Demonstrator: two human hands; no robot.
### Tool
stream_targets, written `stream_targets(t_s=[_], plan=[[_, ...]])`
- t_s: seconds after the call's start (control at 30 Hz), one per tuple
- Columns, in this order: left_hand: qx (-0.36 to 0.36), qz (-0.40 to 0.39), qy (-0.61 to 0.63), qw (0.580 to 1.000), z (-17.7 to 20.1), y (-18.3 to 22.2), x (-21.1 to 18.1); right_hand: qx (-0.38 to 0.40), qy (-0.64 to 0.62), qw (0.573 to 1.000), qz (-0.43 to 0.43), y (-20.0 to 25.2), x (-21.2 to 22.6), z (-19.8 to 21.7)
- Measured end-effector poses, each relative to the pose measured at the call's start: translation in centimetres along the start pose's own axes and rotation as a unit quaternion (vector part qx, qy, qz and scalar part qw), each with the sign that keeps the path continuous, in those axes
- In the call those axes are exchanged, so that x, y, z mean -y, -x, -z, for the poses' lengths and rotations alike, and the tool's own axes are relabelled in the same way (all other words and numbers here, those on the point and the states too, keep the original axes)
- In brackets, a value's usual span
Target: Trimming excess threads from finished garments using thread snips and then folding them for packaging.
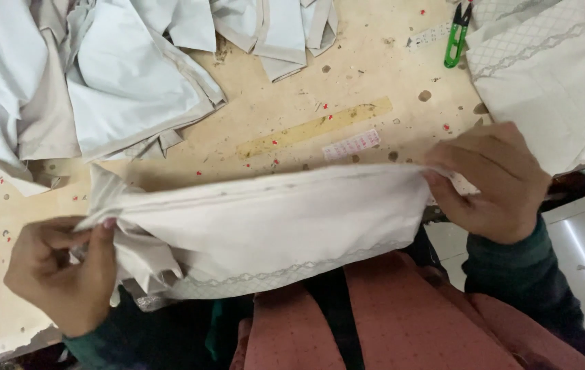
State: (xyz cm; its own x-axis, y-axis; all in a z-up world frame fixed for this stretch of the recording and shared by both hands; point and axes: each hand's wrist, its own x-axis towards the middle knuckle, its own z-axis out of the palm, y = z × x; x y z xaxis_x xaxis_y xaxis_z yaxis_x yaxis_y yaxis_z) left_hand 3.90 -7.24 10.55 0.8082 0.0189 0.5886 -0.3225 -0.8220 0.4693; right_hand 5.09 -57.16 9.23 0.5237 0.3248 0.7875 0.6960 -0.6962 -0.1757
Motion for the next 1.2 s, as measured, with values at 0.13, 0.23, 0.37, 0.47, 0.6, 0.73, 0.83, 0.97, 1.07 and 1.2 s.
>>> stream_targets(t_s=[0.13, 0.23, 0.37, 0.47, 0.6, 0.73, 0.83, 0.97, 1.07, 1.2], plan=[[-0.058, -0.072, -0.05, 0.994, 0.0, -2.9, 1.3, 0.002, -0.045, 0.999, 0.003, -3.6, -0.5, -1.0], [-0.276, 0.049, -0.328, 0.902, 1.5, 1.0, 4.8, -0.077, -0.011, 0.994, 0.077, -5.0, 0.6, 0.8], [-0.187, 0.238, -0.189, 0.934, 3.8, 2.2, -4.9, -0.123, -0.023, 0.981, 0.148, -1.9, -2.1, 0.8], [0.143, -0.04, -0.137, 0.979, 2.5, 1.1, -8.3, -0.035, -0.068, 0.997, -0.029, 0.0, -3.5, 0.6], [0.38, 0.025, 0.103, 0.919, -6.6, 5.4, -9.5, 0.273, 0.024, 0.934, -0.228, 1.0, -4.2, -1.0], [0.423, 0.059, 0.237, 0.872, -7.4, 4.6, -11.1, 0.405, -0.08, 0.91, -0.039, -1.8, 2.2, -4.7], [0.411, 0.098, 0.213, 0.881, -3.9, 2.1, -10.2, 0.429, -0.237, 0.854, 0.177, -1.7, 7.8, -8.1], [0.354, 0.124, 0.094, 0.922, -1.7, 3.7, -6.7, 0.281, -0.137, 0.92, 0.238, -1.4, 11.6, -11.9], [0.367, 0.212, 0.078, 0.902, -1.4, 4.4, -4.9, 0.221, -0.115, 0.935, 0.251, -1.9, 11.7, -13.4], [0.384, 0.175, 0.085, 0.903, -0.2, 9.9, 0.9, 0.289, -0.326, 0.866, -0.244, -2.9, 10.8, -14.5]])
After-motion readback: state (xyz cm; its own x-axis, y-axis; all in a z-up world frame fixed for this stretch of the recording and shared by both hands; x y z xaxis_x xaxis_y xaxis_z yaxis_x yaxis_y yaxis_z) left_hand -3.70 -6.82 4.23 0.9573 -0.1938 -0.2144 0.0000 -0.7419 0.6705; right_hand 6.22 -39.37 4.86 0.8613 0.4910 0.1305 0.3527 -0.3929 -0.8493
